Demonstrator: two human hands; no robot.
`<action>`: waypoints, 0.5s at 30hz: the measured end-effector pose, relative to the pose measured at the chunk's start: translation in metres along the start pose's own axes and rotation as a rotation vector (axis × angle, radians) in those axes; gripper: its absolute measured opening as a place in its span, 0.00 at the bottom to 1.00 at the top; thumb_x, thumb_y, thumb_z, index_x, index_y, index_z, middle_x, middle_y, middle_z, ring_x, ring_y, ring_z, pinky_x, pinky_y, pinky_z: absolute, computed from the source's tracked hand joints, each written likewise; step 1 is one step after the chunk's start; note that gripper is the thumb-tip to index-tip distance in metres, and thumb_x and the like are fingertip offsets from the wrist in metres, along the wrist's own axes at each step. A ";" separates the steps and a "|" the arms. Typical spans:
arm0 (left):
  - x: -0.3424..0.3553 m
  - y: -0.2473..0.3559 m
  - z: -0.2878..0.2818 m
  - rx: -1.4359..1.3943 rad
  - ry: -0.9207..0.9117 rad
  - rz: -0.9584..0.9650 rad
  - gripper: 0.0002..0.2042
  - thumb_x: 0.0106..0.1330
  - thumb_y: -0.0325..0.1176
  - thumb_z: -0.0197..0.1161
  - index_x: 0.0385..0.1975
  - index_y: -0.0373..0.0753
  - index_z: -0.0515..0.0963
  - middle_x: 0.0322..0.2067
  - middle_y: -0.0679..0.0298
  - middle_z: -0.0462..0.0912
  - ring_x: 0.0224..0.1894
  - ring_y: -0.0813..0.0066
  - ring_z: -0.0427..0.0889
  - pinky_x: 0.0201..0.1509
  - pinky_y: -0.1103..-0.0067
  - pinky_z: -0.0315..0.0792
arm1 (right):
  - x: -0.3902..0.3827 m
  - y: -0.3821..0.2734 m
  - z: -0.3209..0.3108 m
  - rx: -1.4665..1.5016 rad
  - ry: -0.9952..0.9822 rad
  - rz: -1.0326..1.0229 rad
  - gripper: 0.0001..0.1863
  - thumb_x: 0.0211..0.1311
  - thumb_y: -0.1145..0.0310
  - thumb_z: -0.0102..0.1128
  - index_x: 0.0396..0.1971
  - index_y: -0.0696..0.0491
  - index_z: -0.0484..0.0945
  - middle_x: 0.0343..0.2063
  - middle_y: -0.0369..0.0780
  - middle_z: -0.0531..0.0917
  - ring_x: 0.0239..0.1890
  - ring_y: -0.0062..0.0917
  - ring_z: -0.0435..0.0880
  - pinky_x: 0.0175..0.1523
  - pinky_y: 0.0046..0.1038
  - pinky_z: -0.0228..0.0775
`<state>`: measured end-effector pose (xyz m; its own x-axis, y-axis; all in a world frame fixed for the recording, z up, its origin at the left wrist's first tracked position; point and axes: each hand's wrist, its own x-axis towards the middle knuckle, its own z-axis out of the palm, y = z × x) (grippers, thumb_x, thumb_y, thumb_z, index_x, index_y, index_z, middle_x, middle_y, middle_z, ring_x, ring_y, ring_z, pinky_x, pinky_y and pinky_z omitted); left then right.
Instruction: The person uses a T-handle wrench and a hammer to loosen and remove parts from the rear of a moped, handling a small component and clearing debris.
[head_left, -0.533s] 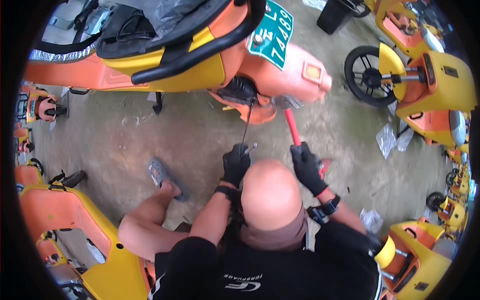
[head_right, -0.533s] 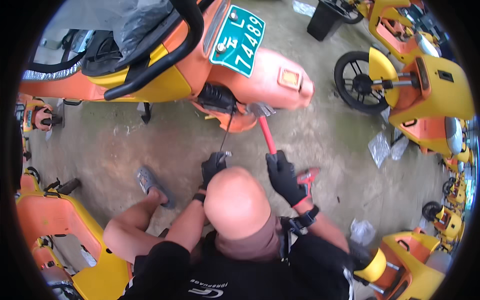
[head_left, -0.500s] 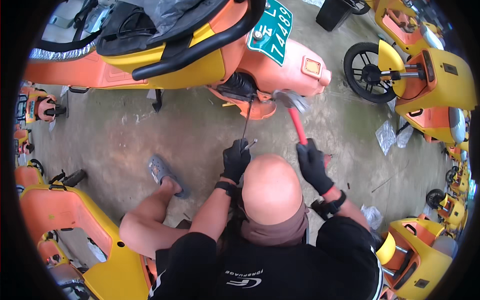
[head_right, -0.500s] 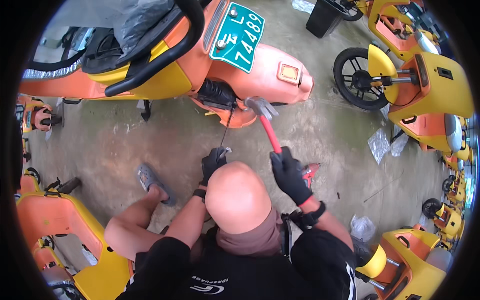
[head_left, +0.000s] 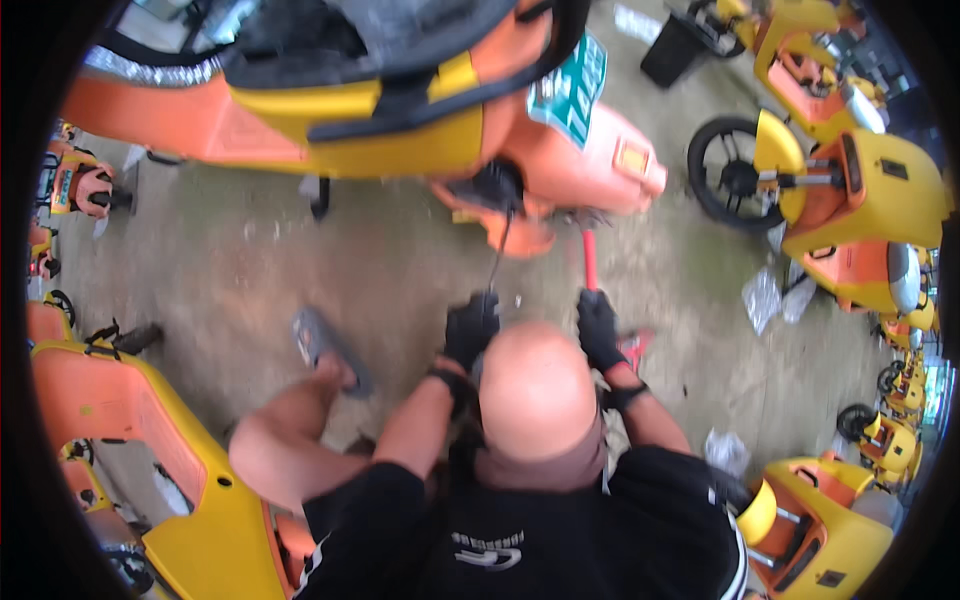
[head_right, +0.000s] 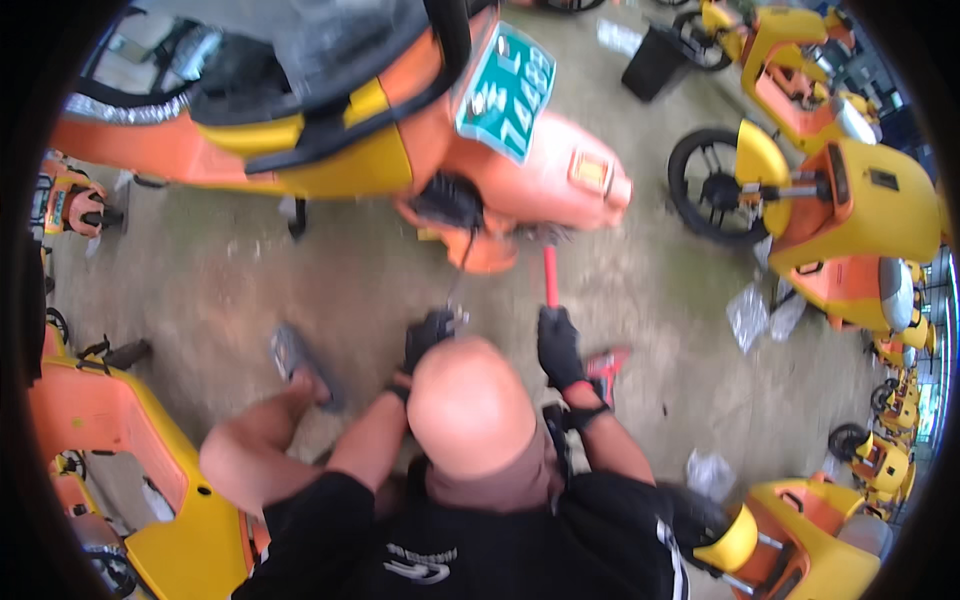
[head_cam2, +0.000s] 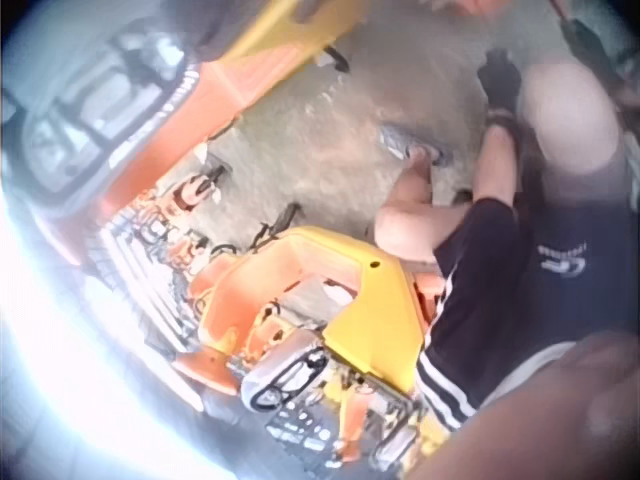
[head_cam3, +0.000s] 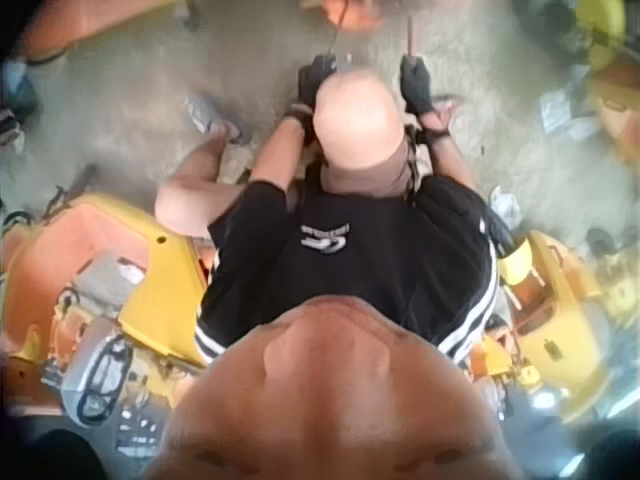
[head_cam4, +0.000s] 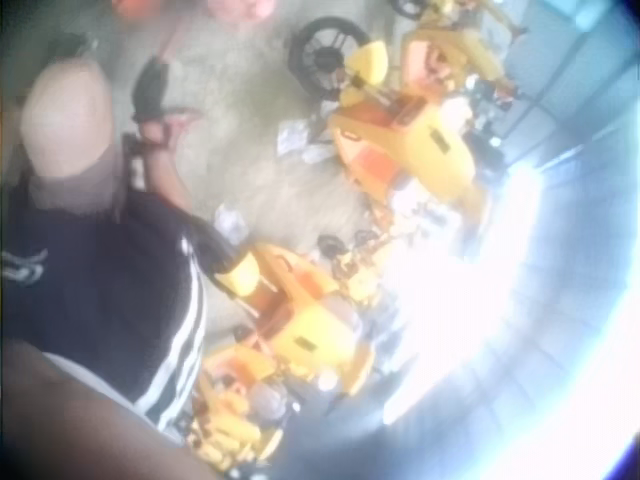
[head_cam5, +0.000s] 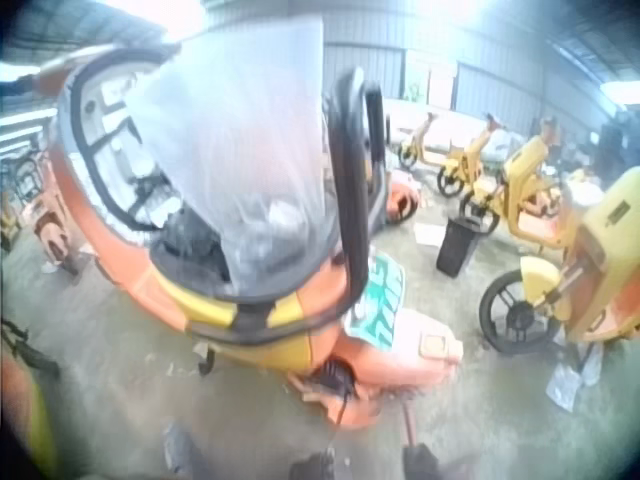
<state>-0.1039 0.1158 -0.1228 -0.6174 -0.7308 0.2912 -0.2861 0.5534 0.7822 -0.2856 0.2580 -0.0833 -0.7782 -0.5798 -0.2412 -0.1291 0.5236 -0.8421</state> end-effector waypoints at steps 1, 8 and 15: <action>-0.004 -0.010 0.004 0.046 0.032 0.013 0.07 0.55 0.28 0.57 0.33 0.40 0.72 0.22 0.55 0.79 0.23 0.56 0.79 0.26 0.69 0.73 | -0.002 -0.023 -0.018 -0.124 0.021 -0.113 0.13 0.63 0.59 0.48 0.27 0.55 0.67 0.14 0.45 0.70 0.17 0.31 0.73 0.23 0.34 0.61; 0.016 0.020 -0.008 -0.089 0.015 -0.118 0.05 0.56 0.28 0.57 0.31 0.38 0.72 0.20 0.53 0.77 0.22 0.54 0.78 0.23 0.69 0.71 | -0.053 -0.160 -0.114 0.044 0.065 -0.636 0.08 0.61 0.65 0.49 0.33 0.54 0.69 0.14 0.37 0.71 0.13 0.23 0.69 0.20 0.26 0.60; 0.012 -0.003 -0.007 -0.094 0.045 0.003 0.03 0.55 0.26 0.55 0.29 0.39 0.72 0.18 0.54 0.76 0.21 0.54 0.77 0.22 0.68 0.70 | -0.032 -0.060 -0.042 0.260 0.238 -0.297 0.09 0.61 0.63 0.47 0.31 0.54 0.69 0.16 0.43 0.72 0.18 0.30 0.73 0.18 0.30 0.62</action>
<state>-0.1054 0.1023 -0.1173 -0.5843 -0.7473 0.3165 -0.2130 0.5175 0.8288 -0.2785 0.2715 -0.0043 -0.8542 -0.5056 0.1212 -0.2336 0.1649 -0.9582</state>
